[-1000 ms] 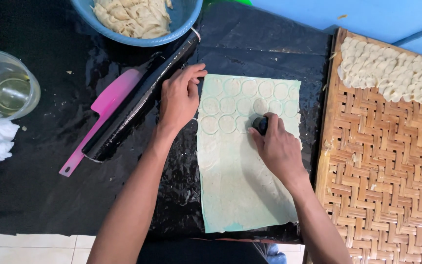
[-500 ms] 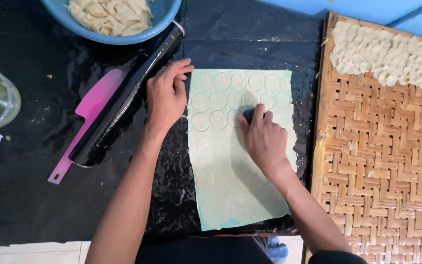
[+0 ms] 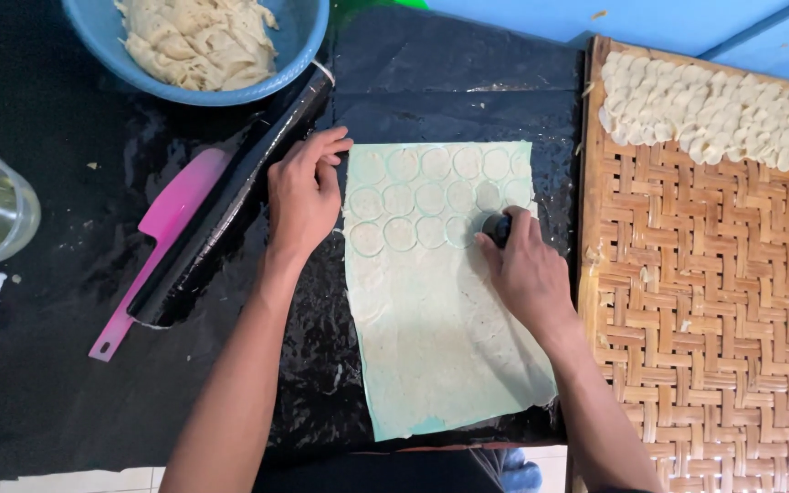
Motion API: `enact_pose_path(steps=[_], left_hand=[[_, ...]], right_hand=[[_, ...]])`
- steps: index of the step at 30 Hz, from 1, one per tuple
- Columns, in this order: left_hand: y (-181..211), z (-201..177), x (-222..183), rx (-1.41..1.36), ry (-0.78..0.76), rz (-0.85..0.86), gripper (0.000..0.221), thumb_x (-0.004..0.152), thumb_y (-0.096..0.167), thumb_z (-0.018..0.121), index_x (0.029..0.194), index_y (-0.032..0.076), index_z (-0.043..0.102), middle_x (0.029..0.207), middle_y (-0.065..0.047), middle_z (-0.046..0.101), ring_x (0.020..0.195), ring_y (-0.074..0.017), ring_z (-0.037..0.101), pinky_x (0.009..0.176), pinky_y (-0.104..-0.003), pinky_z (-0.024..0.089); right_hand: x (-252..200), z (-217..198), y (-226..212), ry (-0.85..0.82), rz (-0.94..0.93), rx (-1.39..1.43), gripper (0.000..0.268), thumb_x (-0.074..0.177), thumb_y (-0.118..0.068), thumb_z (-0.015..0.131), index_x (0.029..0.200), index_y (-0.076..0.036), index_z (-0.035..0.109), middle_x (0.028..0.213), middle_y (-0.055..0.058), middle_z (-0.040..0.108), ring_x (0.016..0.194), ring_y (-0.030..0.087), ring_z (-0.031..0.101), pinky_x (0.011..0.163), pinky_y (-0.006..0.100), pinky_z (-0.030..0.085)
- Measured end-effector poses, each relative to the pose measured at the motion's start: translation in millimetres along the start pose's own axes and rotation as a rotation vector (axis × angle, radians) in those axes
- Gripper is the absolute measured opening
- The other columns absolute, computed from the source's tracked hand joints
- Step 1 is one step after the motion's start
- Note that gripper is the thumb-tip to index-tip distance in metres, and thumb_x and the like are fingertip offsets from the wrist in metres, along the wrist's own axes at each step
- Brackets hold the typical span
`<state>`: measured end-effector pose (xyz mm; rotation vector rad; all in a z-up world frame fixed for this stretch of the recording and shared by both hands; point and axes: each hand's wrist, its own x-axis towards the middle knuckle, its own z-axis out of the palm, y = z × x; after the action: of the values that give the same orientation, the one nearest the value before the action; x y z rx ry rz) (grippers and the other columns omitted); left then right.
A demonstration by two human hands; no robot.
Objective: The person rolls out a large sheet of dough and uses a circular cutter to create small, round wrappers for food production.
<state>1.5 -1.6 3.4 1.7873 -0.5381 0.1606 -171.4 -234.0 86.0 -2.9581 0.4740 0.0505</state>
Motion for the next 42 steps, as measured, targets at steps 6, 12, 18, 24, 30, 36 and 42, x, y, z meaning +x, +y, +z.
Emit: enact_pose_path(steps=[6,12,18,24,30,36,42], left_hand=[[3.2,-0.9,-1.5,0.025,-0.002,-0.013,0.044,0.088,-0.018,0.054,0.127,0.0,0.066,0.114,-0.012,0.077,0.094,-0.0241,0.074,0.079,-0.034,0.06],[1.2,1.4,-0.7,0.02,-0.009,-0.007,0.043,0.089,-0.018,0.053,0.126,0.0,0.066,0.115,-0.012,0.077,0.094,-0.0242,0.075,0.081,-0.033,0.06],[2.1,-0.3,-0.7,0.044,-0.001,0.033,0.044,0.088,-0.018,0.052,0.126,0.0,0.066,0.114,-0.013,0.078,0.093,-0.0256,0.074,0.082,-0.034,0.059],[0.6,1.2,-0.5,0.031,0.018,0.035,0.044,0.088,-0.018,0.053,0.125,0.0,0.066,0.114,-0.013,0.077,0.094,-0.025,0.075,0.08,-0.034,0.059],[3.4,-0.2,0.9,0.04,0.002,0.052,0.044,0.087,-0.019,0.053,0.125,-0.001,0.066,0.114,-0.013,0.077,0.092,-0.0256,0.074,0.079,-0.034,0.059],[4.0,-0.4,0.0,0.054,0.001,0.016,0.042,0.089,-0.018,0.053,0.125,-0.001,0.066,0.114,-0.012,0.077,0.093,-0.0247,0.075,0.081,-0.033,0.059],[2.8,1.0,0.7,0.044,0.0,0.019,0.041,0.089,-0.018,0.053,0.124,-0.001,0.066,0.113,-0.013,0.078,0.093,-0.0247,0.075,0.081,-0.033,0.059]], right_hand=[[12.0,18.7,-9.7,-0.043,0.098,-0.298,0.054,0.108,-0.052,0.051,0.112,0.001,0.049,0.086,0.021,0.067,0.064,0.039,0.07,0.048,0.048,0.054],[13.1,0.0,-1.3,-0.068,-0.115,-0.189,0.049,0.104,-0.048,0.051,0.108,0.0,0.05,0.083,0.02,0.064,0.06,0.037,0.07,0.045,0.046,0.053],[10.2,19.7,-3.5,-0.052,0.015,-0.205,0.052,0.106,-0.05,0.049,0.113,0.001,0.047,0.088,0.023,0.066,0.063,0.04,0.071,0.047,0.048,0.054],[0.9,-5.9,24.5,0.006,0.198,0.053,0.055,0.105,-0.046,0.051,0.129,0.003,0.042,0.104,0.029,0.067,0.069,0.044,0.071,0.053,0.051,0.056],[-3.9,1.9,32.1,0.061,0.09,0.02,0.053,0.103,-0.044,0.056,0.128,0.002,0.045,0.109,0.031,0.065,0.075,0.047,0.069,0.059,0.054,0.055],[12.3,11.0,28.8,-0.042,0.168,-0.25,0.057,0.108,-0.053,0.051,0.117,0.003,0.047,0.09,0.025,0.068,0.07,0.043,0.069,0.055,0.053,0.054],[11.8,5.5,33.9,-0.038,0.017,-0.228,0.053,0.107,-0.053,0.049,0.109,0.0,0.049,0.083,0.022,0.065,0.062,0.041,0.068,0.048,0.051,0.052]])
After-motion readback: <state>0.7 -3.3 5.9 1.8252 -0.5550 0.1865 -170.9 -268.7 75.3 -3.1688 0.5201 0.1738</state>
